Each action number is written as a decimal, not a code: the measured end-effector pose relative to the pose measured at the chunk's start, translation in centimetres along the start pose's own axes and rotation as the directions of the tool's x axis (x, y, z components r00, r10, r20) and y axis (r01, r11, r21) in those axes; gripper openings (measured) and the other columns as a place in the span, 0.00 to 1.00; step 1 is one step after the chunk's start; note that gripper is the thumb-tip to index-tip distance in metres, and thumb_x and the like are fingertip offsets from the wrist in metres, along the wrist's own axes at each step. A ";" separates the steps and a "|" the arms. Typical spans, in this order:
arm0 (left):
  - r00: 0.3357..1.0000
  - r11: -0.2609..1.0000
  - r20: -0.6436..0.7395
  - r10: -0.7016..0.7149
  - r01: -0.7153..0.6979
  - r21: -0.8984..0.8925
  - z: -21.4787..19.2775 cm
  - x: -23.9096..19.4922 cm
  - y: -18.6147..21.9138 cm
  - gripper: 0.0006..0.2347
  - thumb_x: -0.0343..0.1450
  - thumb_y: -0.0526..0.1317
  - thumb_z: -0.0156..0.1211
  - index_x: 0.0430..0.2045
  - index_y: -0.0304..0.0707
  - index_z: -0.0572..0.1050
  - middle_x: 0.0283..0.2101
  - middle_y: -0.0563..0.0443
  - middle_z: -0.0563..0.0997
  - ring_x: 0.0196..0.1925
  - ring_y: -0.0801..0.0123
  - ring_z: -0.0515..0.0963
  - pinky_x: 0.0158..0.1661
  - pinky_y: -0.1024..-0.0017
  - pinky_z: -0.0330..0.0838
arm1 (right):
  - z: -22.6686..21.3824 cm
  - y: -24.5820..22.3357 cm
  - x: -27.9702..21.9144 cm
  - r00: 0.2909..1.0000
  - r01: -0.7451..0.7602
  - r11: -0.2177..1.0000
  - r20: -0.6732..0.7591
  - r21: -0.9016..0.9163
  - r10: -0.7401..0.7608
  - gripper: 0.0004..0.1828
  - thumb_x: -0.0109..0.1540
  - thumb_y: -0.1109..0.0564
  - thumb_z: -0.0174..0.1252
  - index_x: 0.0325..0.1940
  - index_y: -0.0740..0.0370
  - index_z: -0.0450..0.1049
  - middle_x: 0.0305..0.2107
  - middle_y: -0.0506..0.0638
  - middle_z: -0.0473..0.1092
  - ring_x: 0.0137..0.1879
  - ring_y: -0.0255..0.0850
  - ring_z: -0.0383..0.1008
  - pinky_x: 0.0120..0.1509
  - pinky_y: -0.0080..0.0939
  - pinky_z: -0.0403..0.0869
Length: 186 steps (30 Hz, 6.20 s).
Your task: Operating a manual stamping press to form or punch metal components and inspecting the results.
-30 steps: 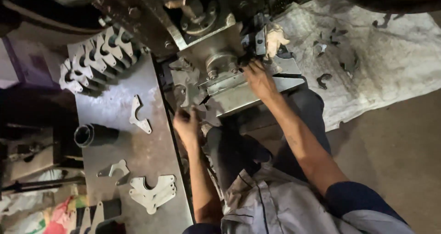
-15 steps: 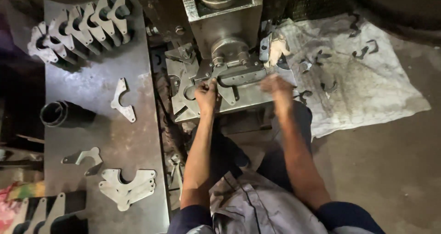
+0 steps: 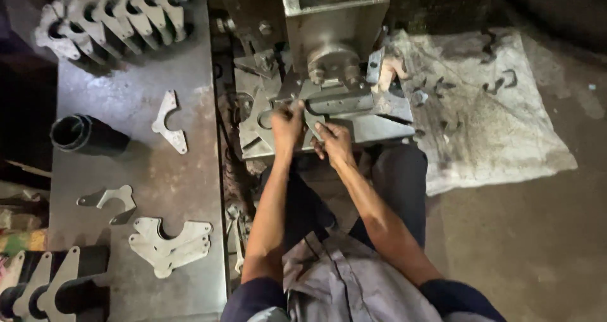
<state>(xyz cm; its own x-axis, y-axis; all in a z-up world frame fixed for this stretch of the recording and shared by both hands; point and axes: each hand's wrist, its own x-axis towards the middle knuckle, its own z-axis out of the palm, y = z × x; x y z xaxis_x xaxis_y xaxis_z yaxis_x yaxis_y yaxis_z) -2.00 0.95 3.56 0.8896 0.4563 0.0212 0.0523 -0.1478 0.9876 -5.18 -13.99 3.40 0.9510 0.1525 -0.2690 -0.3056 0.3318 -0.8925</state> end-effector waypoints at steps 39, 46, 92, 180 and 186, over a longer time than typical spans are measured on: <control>0.940 0.983 0.339 0.046 0.018 -0.182 1.0 -4.1 0.4 0.08 0.76 0.31 0.50 0.44 0.31 0.78 0.29 0.56 0.79 0.20 0.83 0.68 0.21 0.81 0.62 | -2.9 -5.2 -1.8 0.744 0.633 0.749 0.418 -0.195 -0.521 0.07 0.69 0.68 0.53 0.46 0.65 0.77 0.41 0.55 0.79 0.49 0.44 0.80 0.56 0.42 0.78; 0.927 0.972 0.307 0.214 -0.234 0.030 -1.7 -6.5 0.3 0.07 0.77 0.29 0.51 0.40 0.27 0.78 0.38 0.51 0.83 0.40 0.74 0.79 0.45 0.75 0.74 | -4.8 -4.3 3.7 0.715 0.698 0.508 0.448 -0.505 -0.537 0.16 0.59 0.72 0.49 0.46 0.62 0.76 0.38 0.53 0.80 0.44 0.42 0.83 0.48 0.41 0.80; 0.813 0.353 -0.133 0.567 -0.094 0.931 -8.1 1.6 -3.4 0.13 0.66 0.43 0.58 0.23 0.26 0.72 0.26 0.32 0.76 0.26 0.43 0.80 0.26 0.56 0.75 | -15.2 -8.5 0.2 0.853 0.396 0.918 -0.364 -0.012 -0.373 0.19 0.69 0.44 0.61 0.44 0.65 0.72 0.41 0.56 0.80 0.44 0.40 0.86 0.42 0.41 0.84; 0.995 0.992 0.029 0.092 -0.094 0.086 -1.7 -14.2 1.9 0.09 0.73 0.33 0.58 0.45 0.30 0.75 0.36 0.48 0.83 0.37 0.73 0.81 0.33 0.73 0.73 | 0.6 -0.1 2.0 0.994 -0.091 0.996 0.054 -0.026 0.092 0.16 0.69 0.44 0.56 0.39 0.59 0.68 0.14 0.45 0.60 0.13 0.32 0.55 0.14 0.34 0.53; 0.907 0.886 0.026 0.421 -0.417 0.203 -0.9 -13.9 0.7 0.08 0.76 0.29 0.56 0.47 0.31 0.74 0.43 0.38 0.81 0.44 0.56 0.82 0.47 0.65 0.77 | -0.1 0.5 2.8 0.982 -0.189 0.982 -0.019 -0.006 0.189 0.13 0.66 0.44 0.58 0.47 0.53 0.72 0.15 0.46 0.63 0.16 0.33 0.57 0.16 0.34 0.54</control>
<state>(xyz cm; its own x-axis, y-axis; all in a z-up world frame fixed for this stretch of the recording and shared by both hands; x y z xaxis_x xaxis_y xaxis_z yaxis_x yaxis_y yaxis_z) -14.72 -4.70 4.11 0.8406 0.3288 0.4305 -0.2325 -0.4988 0.8349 -2.68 -13.53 2.17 0.8771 0.1948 -0.4391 -0.4792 0.2918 -0.8278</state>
